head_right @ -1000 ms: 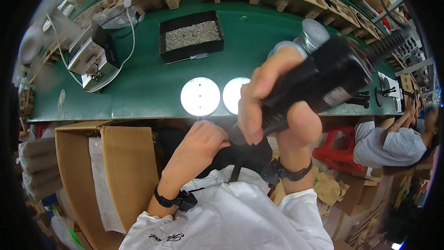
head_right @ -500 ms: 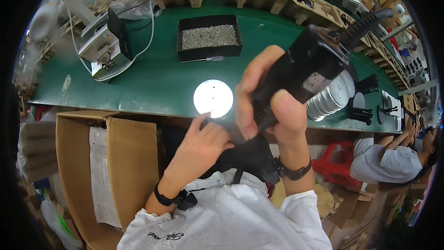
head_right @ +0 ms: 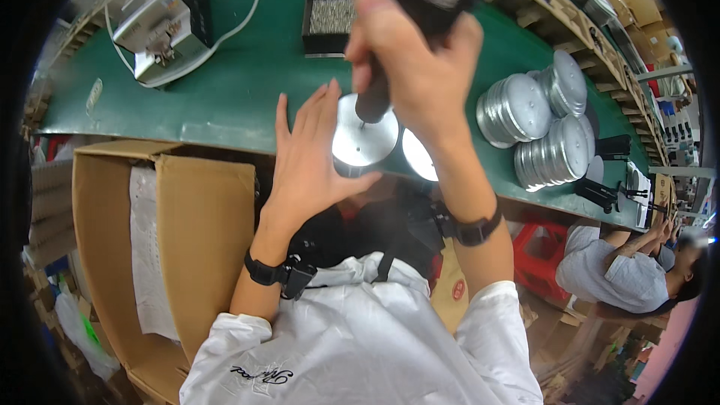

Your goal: The recorder is assembling circular electronic components, involving placing a cover onto a base and using an electric screwdriver to secure screws.

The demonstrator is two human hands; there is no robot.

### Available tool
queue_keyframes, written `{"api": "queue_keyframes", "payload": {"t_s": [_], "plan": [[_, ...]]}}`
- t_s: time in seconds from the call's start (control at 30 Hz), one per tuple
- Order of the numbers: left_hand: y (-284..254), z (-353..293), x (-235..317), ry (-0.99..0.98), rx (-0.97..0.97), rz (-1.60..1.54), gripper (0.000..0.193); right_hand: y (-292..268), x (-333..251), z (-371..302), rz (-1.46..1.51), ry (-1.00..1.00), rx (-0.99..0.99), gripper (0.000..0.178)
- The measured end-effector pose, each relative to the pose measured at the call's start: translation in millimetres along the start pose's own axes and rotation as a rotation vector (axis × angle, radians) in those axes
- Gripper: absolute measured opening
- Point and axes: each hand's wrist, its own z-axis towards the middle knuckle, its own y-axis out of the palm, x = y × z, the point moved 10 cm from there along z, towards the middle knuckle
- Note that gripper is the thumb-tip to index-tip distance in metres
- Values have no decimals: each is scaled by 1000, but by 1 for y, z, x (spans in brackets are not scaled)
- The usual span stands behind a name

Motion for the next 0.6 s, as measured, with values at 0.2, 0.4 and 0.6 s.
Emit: {"api": "queue_keyframes", "payload": {"t_s": [0.2, 0.4, 0.6], "plan": [[-7, 3, 2, 23, 66, -8, 111, 23, 9, 4, 119, 72, -183, 25], [-23, 1, 18, 21, 48, -57, 91, -41, 2, -2, 496, 54, 114, 26], [-62, 1, 60, 193, 325, -471, 8, -74, -114, -22, 669, -271, -28, 48]]}}
